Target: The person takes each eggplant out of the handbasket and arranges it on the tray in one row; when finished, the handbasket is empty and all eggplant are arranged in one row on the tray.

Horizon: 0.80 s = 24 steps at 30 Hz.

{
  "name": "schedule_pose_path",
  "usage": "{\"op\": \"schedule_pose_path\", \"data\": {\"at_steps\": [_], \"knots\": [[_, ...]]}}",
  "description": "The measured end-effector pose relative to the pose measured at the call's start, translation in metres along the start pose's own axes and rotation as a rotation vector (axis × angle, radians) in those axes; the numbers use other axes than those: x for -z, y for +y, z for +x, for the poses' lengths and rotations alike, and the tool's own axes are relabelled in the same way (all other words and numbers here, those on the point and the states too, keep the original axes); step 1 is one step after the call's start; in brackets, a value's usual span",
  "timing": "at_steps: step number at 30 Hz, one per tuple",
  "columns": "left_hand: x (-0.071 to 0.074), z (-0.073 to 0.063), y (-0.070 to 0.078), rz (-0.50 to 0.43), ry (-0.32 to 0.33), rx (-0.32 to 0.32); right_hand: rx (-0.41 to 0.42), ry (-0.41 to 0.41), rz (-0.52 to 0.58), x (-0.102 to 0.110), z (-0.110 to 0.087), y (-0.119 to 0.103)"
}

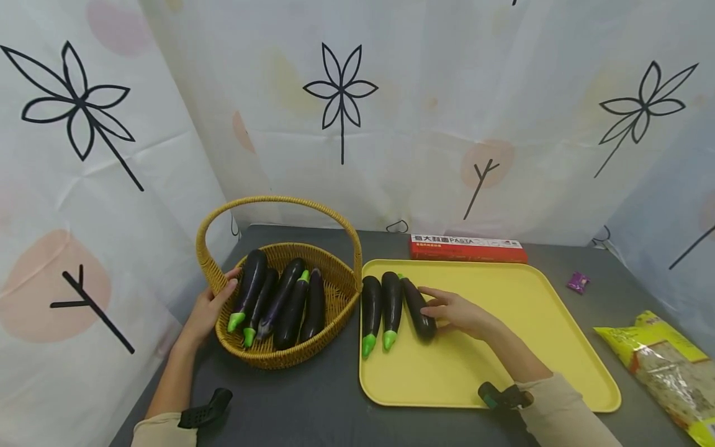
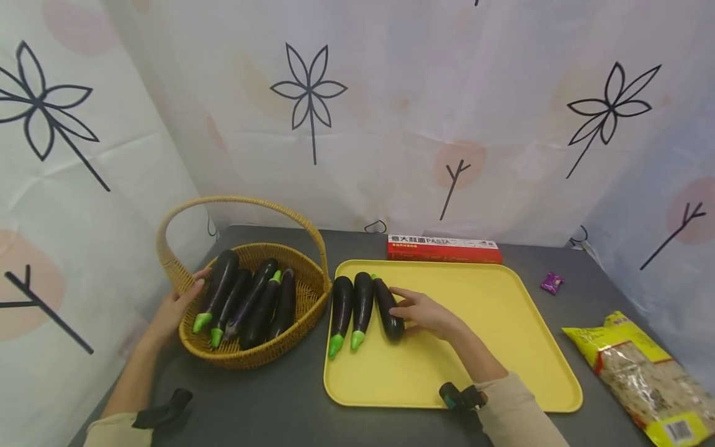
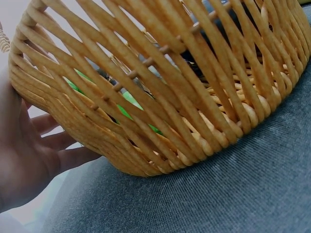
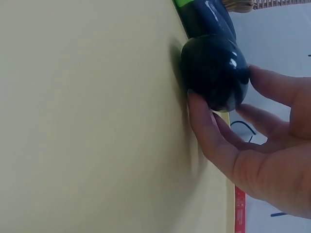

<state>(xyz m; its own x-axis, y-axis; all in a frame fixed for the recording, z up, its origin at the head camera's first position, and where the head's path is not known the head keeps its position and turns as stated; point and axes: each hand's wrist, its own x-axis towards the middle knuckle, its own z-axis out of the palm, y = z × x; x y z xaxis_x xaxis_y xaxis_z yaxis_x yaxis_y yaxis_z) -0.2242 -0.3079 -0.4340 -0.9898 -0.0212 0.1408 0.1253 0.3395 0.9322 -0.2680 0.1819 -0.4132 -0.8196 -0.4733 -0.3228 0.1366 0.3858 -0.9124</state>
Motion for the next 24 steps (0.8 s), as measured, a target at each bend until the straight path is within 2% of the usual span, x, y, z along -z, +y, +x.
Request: {"op": "schedule_pose_path", "data": {"at_steps": [10, 19, 24], "knots": [[-0.001, -0.001, 0.002, 0.004, -0.003, -0.005, 0.011, 0.050, -0.049, -0.005, 0.002, 0.006], [-0.001, -0.001, 0.001, -0.004, -0.001, -0.010, -0.007, 0.045, 0.041, -0.012, 0.005, 0.004], [-0.001, 0.000, 0.001, -0.007, -0.005, -0.004, -0.015, 0.041, 0.054, -0.012, 0.005, 0.005]]}}
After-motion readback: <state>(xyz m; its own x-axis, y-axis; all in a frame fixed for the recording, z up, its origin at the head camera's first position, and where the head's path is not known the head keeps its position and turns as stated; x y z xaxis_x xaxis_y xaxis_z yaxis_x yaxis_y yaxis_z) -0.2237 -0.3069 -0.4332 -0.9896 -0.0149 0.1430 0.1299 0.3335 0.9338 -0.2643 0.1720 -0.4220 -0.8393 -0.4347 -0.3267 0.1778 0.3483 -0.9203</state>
